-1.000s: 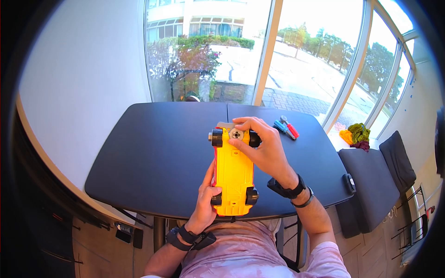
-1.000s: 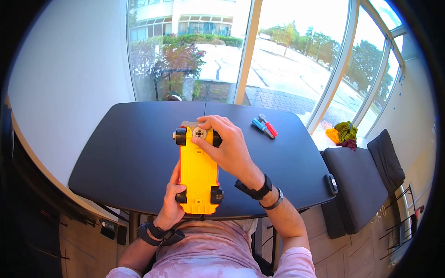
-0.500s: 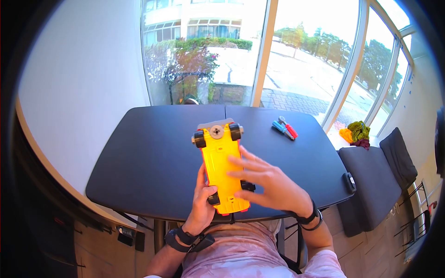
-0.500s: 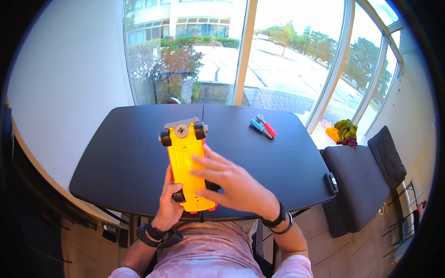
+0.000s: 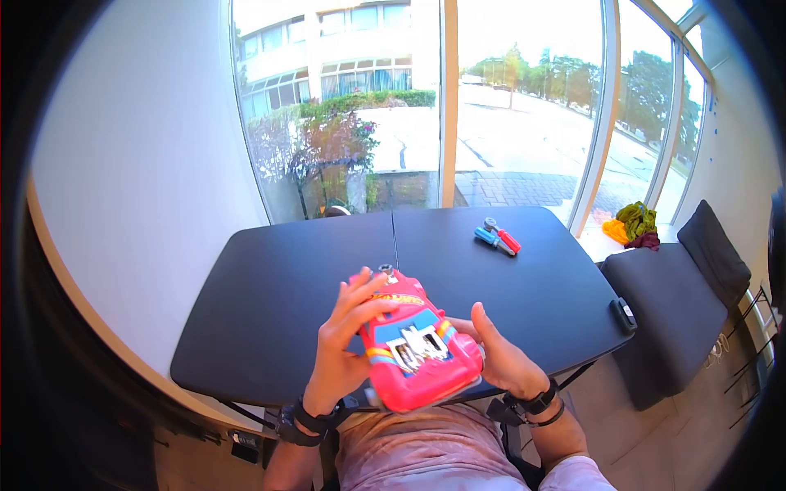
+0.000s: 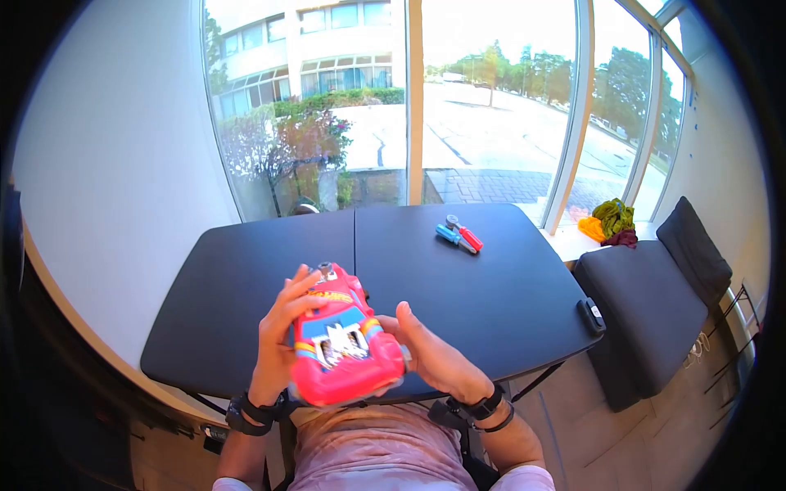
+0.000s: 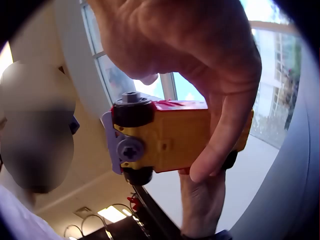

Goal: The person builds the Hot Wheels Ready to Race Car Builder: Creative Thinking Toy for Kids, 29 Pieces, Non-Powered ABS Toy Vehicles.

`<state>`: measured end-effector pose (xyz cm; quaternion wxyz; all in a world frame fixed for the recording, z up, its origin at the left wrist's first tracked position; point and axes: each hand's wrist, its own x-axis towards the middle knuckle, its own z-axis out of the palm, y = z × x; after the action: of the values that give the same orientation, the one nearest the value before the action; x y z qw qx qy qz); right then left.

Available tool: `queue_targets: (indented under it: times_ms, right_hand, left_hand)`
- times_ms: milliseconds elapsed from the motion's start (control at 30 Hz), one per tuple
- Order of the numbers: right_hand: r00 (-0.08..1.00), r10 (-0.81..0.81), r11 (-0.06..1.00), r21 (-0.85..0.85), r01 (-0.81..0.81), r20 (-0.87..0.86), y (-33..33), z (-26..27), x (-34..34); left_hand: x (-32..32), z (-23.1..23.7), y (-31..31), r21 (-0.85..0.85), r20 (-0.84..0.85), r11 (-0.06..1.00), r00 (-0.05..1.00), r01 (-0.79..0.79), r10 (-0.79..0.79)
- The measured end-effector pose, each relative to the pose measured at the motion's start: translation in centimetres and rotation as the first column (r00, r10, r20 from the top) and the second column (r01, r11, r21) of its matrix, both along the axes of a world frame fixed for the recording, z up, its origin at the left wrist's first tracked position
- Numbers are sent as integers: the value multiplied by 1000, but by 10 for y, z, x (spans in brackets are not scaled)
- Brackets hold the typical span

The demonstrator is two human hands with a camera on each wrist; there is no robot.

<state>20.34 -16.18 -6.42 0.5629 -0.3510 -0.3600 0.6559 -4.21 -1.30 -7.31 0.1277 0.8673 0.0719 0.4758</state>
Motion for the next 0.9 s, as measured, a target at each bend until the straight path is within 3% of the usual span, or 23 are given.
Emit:
queue_targets:
  times_ms: [67,100,133,200,233,267,300,367,467,600,700,900]
  right_hand:
    - [991,11,997,-77,-21,-134,1,-10,2]
    - [999,34,999,-25,-35,-42,-1,0,-3]
    - [998,48,998,28,-49,52,-2,10,-8]
    - [1000,16,995,96,-19,27,5,-3,-10]
    - [999,-18,996,92,23,-52,4,-5,-12]
    - [997,-42,992,119,49,-60,7,-7,-12]
    - [995,-65,987,145,75,-70,10,-10,-10]
    - [993,-116,974,190,121,-37,14,-10,-8]
    - [985,-170,965,206,161,27,21,-17,-7]
    - [965,-208,959,226,169,161,29,-24,-8]
    - [931,-240,949,266,167,274,31,-24,-6]
    - [770,-328,924,354,142,547,44,-33,3]
  left_hand:
    - [2,9,-8,177,-12,962,977,-207,212]
    - [5,11,-11,262,-3,917,949,-302,314]
    - [8,9,-12,140,61,941,951,-307,302]
    - [16,-1,-10,-113,190,953,935,-281,299]
    - [19,-4,-6,-193,260,910,875,-367,408]
    - [19,-11,-1,-394,292,899,902,-191,319]
    - [16,-19,2,-567,340,824,911,-1,235]
    - [4,-26,3,-811,368,508,928,292,54]
    - [4,-22,-11,-911,316,231,938,342,-141]
    - [21,-42,-12,-805,215,507,947,310,-237]
    - [18,-44,-7,-846,227,428,941,319,-252]
    - [7,-23,-10,-840,106,513,981,176,-163]
